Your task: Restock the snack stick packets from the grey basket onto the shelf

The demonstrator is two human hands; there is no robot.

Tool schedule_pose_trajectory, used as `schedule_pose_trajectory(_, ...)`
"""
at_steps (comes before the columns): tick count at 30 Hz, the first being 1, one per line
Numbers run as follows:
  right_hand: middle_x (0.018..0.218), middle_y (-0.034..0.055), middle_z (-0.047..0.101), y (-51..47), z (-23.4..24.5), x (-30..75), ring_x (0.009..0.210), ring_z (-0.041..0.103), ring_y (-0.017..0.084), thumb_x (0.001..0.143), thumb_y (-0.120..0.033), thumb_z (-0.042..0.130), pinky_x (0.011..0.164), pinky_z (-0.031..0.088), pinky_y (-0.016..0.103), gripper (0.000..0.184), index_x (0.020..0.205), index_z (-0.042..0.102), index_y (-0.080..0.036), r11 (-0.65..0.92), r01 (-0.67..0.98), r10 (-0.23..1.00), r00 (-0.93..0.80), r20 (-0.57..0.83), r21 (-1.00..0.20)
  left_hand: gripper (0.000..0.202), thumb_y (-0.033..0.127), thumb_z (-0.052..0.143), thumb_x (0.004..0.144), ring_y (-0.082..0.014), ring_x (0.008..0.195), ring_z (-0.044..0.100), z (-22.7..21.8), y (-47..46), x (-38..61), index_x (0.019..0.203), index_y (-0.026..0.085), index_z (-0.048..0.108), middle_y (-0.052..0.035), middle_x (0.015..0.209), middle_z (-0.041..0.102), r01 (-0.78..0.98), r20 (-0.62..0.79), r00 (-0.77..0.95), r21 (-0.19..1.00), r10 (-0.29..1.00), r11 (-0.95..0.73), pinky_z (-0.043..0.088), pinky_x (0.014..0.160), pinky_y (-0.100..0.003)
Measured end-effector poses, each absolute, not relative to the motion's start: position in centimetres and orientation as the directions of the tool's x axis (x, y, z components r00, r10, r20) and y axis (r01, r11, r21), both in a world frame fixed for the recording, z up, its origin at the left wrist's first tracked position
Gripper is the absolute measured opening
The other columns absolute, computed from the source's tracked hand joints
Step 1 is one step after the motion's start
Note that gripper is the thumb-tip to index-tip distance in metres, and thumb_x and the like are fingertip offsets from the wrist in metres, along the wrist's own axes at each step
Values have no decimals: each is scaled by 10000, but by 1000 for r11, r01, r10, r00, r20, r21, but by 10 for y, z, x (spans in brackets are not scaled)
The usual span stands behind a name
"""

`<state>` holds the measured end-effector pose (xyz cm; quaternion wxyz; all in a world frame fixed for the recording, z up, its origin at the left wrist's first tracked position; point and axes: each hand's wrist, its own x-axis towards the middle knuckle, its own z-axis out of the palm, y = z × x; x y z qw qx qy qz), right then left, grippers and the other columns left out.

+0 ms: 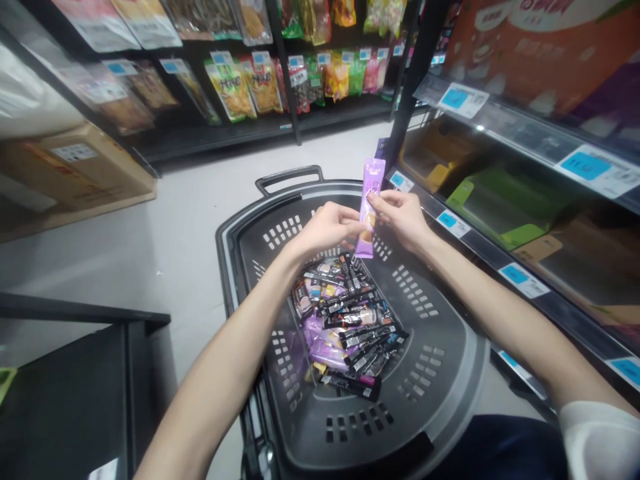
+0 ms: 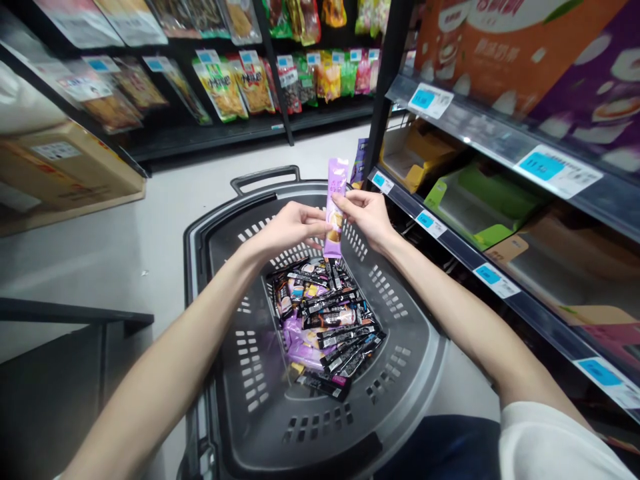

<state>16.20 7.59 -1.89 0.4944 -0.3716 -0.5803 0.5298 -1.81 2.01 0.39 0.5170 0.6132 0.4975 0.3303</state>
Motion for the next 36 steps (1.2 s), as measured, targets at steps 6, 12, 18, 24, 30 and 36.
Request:
schedule_pose_trajectory(6,890,51,780,76,-20,164,730,686,139,494,-420,1039,606,541,242,521,889,802,-178,23,-131,935,-349,68,-991,369,350,717,824,-190,876,756,-8,27,-23,1102,121,799,-146,1012,793,189,-32,186,982,982,-4,642,744,-286)
schedule_pose_trajectory(12,770,59,772,75,-18,163,681,686,145,420,-332,1050,593,521,246,484,776,780,-145,69,-102,954,-285,95,-992,504,353,821,771,-231,862,775,-9,28,-22,1203,102,752,-164,989,795,126,7,54,992,999,-13,668,698,-332)
schedule_pose_trajectory(18,695,44,737,75,-14,165,602,628,115,395,-281,1033,539,441,226,447,724,766,-141,5,-114,963,-267,36,-994,456,377,822,787,-237,893,781,-7,26,-18,1142,97,763,-166,1040,790,114,28,64,993,998,-35,670,659,-303)
schedule_pose_trajectory(24,659,16,706,75,-12,164,565,580,96,361,-231,1024,517,388,221,437,607,670,-159,-31,-140,960,-279,9,-990,427,416,794,821,-214,802,768,-10,30,-17,1136,131,749,-140,1015,784,95,1,29,995,1000,-4,662,612,-301)
schedule_pose_trajectory(30,683,18,715,75,-16,165,564,564,82,388,-295,1046,518,377,213,456,642,694,-157,-41,-140,951,-309,4,-989,383,456,798,832,-215,796,763,-11,29,-16,1041,147,713,-117,903,774,137,19,19,990,1000,-22,659,623,-306)
schedule_pose_trajectory(36,759,17,723,81,-24,168,647,608,82,596,-395,993,555,416,189,359,792,800,-165,-45,-122,930,-369,3,-992,294,403,763,865,-192,749,748,-7,27,-17,953,138,671,-114,843,762,177,20,7,984,1000,-21,645,643,-295)
